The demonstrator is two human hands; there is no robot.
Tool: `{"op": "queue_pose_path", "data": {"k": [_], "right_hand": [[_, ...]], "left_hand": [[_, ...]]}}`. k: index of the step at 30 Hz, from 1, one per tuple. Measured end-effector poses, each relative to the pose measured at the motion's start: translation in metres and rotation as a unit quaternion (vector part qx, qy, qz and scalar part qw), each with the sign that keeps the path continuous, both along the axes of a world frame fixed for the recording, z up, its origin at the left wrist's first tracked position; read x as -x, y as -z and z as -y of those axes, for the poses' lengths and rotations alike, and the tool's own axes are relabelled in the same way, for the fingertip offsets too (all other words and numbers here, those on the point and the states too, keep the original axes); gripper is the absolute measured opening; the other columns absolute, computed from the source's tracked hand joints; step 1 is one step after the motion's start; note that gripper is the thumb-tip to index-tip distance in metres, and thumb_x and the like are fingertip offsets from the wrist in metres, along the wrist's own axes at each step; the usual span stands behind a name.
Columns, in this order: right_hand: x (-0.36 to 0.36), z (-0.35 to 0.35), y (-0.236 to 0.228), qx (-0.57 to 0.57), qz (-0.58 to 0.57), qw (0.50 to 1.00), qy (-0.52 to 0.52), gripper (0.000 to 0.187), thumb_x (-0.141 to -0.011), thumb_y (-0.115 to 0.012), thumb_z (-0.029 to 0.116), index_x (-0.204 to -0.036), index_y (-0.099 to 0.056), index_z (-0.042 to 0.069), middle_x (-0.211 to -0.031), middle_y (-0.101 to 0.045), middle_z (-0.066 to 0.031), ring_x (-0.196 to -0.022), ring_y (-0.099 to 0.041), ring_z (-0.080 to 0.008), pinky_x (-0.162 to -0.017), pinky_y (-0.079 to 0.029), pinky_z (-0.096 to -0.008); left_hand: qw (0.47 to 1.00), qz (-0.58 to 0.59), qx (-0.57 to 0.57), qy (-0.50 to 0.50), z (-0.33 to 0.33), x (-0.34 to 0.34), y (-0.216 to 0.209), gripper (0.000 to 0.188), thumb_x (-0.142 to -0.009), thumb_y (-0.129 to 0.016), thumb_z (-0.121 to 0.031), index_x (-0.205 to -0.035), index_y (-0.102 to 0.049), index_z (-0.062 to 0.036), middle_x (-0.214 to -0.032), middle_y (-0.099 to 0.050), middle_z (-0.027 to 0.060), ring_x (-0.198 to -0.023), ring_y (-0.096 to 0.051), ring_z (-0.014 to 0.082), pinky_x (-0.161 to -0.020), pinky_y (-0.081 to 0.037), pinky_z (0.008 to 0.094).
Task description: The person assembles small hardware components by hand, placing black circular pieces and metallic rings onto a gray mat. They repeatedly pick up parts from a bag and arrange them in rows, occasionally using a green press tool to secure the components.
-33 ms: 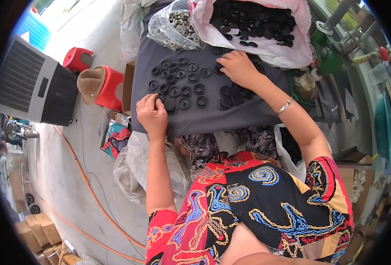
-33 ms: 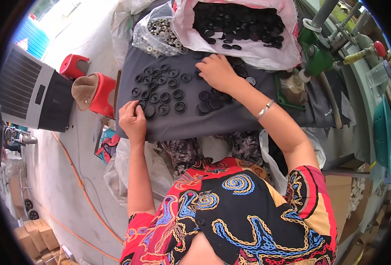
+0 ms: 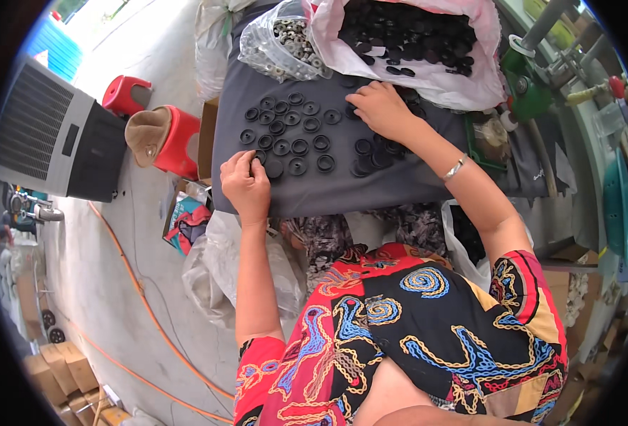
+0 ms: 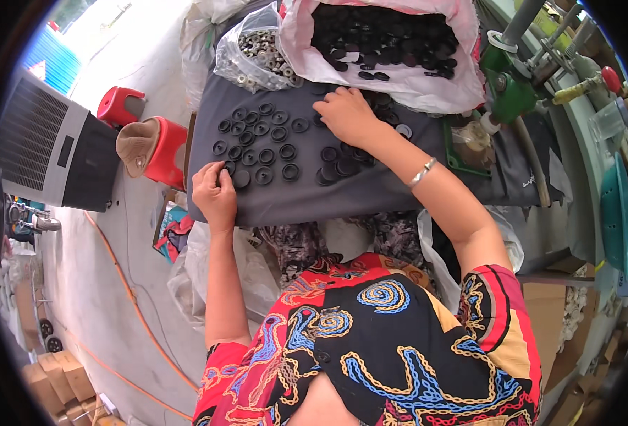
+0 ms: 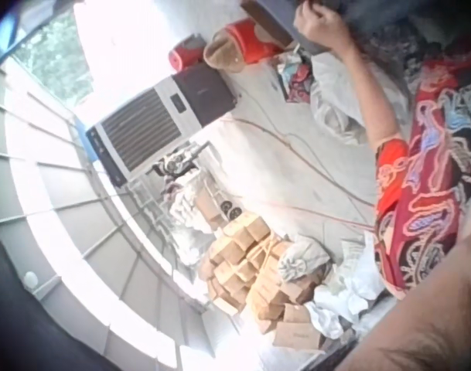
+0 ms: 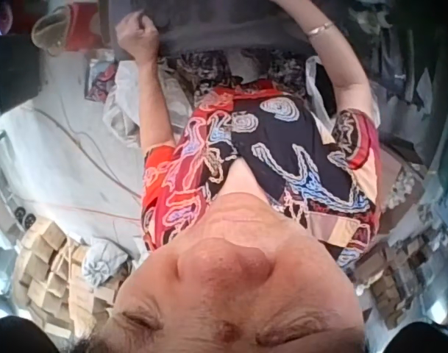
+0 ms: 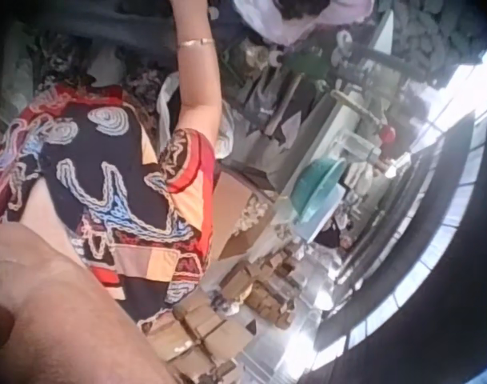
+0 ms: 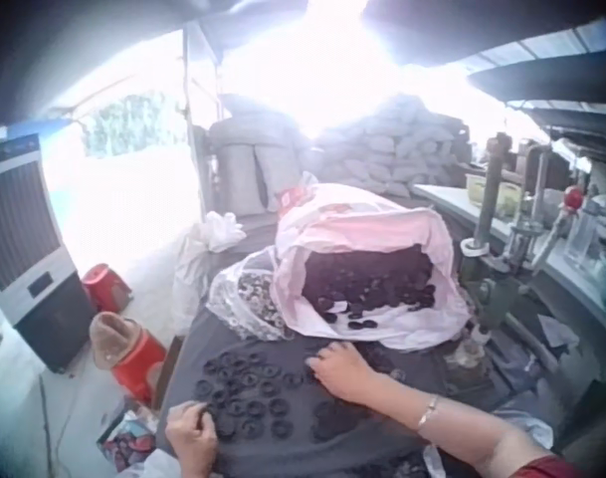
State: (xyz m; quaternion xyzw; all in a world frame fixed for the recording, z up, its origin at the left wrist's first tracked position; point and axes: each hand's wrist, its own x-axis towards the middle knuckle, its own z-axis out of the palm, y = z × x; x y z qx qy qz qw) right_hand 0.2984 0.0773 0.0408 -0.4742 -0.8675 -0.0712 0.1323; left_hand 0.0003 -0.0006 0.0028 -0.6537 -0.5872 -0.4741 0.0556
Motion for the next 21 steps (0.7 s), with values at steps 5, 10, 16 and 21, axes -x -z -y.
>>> {"op": "queue_pose_path", "data": {"k": [5,10,16,21], "right_hand": [[0.008,-0.018,0.001,0.009,0.035,0.999,0.012,0.015,-0.085,-0.057,0.011,-0.097,-0.064,0.008,-0.088,-0.064,-0.0103,-0.092,-0.060,-0.0300,-0.082,-0.044,-0.0426],[0.020,-0.032,-0.003,0.025,-0.141,0.990,-0.013,0.021,-0.086,-0.058,0.011,-0.105,-0.065,0.004,-0.089,-0.066,-0.0156,-0.086,-0.062,-0.0359,-0.079,-0.048,-0.0418],[0.043,-0.053,0.005,0.119,-0.148,0.982,0.009,0.021,-0.086,-0.055,0.012,-0.101,-0.066,0.003,-0.097,-0.065,-0.0198,-0.093,-0.062,-0.0367,-0.082,-0.048,-0.0442],[0.026,-0.058,0.001,0.025,-0.042,0.996,0.069,0.020,-0.083,-0.051,0.008,-0.094,-0.067,0.004,-0.098,-0.064,-0.0186,-0.089,-0.063,-0.0353,-0.079,-0.051,-0.0439]], "left_hand": [[1.000,0.006,0.000,-0.007,0.004,0.000,0.001,0.015,-0.078,-0.063,0.000,-0.091,-0.069,-0.0013,-0.094,-0.068,0.0105,-0.089,-0.062,0.0264,-0.078,-0.050,0.0354],[1.000,0.013,0.007,-0.001,0.001,0.001,0.000,0.015,-0.077,-0.063,0.000,-0.091,-0.069,-0.0013,-0.094,-0.068,0.0103,-0.089,-0.061,0.0263,-0.079,-0.049,0.0354],[1.000,0.028,-0.001,0.003,0.001,-0.001,0.000,0.015,-0.075,-0.063,-0.001,-0.089,-0.068,-0.0026,-0.093,-0.067,0.0093,-0.088,-0.060,0.0277,-0.081,-0.046,0.0378],[0.999,0.032,-0.001,0.002,0.001,0.002,0.003,0.016,-0.075,-0.063,-0.002,-0.090,-0.068,-0.0028,-0.093,-0.067,0.0091,-0.088,-0.060,0.0277,-0.081,-0.046,0.0377]]}}
